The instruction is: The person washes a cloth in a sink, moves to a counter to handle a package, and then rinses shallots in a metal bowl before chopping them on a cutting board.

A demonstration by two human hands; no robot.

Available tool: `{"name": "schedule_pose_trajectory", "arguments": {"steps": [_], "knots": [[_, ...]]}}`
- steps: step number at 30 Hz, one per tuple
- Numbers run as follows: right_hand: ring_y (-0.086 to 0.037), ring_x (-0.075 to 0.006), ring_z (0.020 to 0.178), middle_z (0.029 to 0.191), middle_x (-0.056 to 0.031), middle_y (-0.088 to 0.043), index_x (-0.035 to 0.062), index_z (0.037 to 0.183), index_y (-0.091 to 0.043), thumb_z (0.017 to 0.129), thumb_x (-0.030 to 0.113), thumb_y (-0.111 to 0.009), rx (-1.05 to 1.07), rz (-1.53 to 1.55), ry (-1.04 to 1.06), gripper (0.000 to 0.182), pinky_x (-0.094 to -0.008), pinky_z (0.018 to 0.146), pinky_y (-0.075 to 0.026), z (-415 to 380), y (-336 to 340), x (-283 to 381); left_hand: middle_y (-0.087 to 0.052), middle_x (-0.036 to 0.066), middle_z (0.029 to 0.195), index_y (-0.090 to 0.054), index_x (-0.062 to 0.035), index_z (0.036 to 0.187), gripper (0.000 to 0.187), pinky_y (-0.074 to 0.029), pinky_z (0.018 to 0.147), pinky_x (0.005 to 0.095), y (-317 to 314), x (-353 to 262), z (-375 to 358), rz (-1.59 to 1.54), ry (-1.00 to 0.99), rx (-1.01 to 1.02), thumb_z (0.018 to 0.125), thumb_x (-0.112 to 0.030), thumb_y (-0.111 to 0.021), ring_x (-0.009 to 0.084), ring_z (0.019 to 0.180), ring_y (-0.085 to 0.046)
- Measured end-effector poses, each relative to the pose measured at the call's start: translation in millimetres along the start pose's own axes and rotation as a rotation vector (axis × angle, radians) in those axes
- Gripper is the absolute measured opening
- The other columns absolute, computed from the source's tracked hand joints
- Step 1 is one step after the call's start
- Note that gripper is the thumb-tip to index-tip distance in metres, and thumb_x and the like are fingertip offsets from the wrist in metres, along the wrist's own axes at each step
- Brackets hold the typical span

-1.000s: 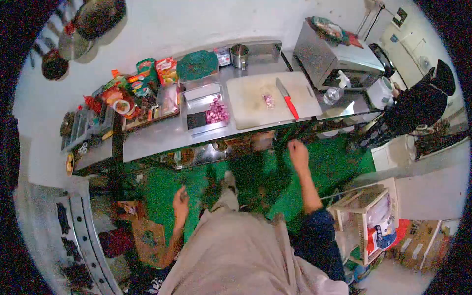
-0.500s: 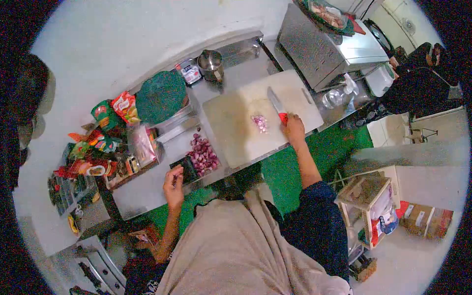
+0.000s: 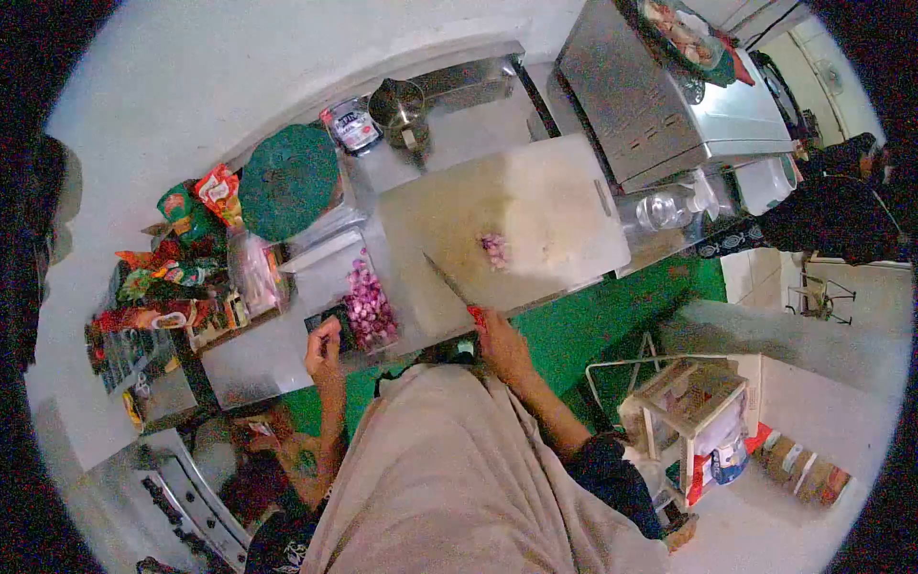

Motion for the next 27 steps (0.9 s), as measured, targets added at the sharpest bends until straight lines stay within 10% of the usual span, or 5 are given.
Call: {"name": "schedule_pose_trajectory", "arguments": {"steps": [8, 14, 27], "knots": [[-0.061, -0.0397, 0.084, 0.101, -0.0189, -0.059, 0.0085, 0.116, -0.048, 0.093, 0.025, -0.048, -0.197, -0.007, 0.103, 0.029, -0.0501, 0.068, -0.05, 1.7, 55.0, -36.0, -0.06, 0.013, 0.111, -0.062, 0.0007, 0.1, 0.015, -0.044, 0.091, 0.0321, -10.1, 13.8, -22.8, -0.055, -0.047, -0.074, 0.088, -0.001, -0.053, 0.0214, 0.103, -0.056], [-0.061, -0.0365, 0.084, 0.098, -0.0167, -0.059, 0.0077, 0.117, -0.051, 0.09, 0.023, -0.053, 0.211, -0.256, 0.126, 0.031, -0.0468, 0.067, -0.05, -4.3, 50.1, -66.9, -0.059, 0.015, 0.113, -0.061, 0.0018, 0.102, 0.016, -0.043, 0.091, 0.032, -7.1, 18.5, -27.3, -0.078, -0.05, -0.121, 0.089, -0.002, -0.053, 0.022, 0.104, -0.056], [-0.061, -0.0364, 0.081, 0.097, -0.014, -0.06, 0.0115, 0.114, -0.055, 0.089, 0.022, -0.056, 0.15, -0.285, 0.375, 0.028, -0.0451, 0.066, -0.05, 20.3, 95.7, -86.1, -0.061, 0.011, 0.111, -0.062, -0.0009, 0.103, 0.018, -0.045, 0.089, 0.0309, -18.3, -7.1, -24.9, 0.063, 0.044, -0.142, 0.089, -0.001, -0.052, 0.0202, 0.102, -0.058]]}}
Point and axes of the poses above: each hand's wrist, its own z-axis towards the middle knuckle, its own y-axis out of the back of the hand, x = y × z, the point moved 7 cm from there along z, towards the middle knuckle
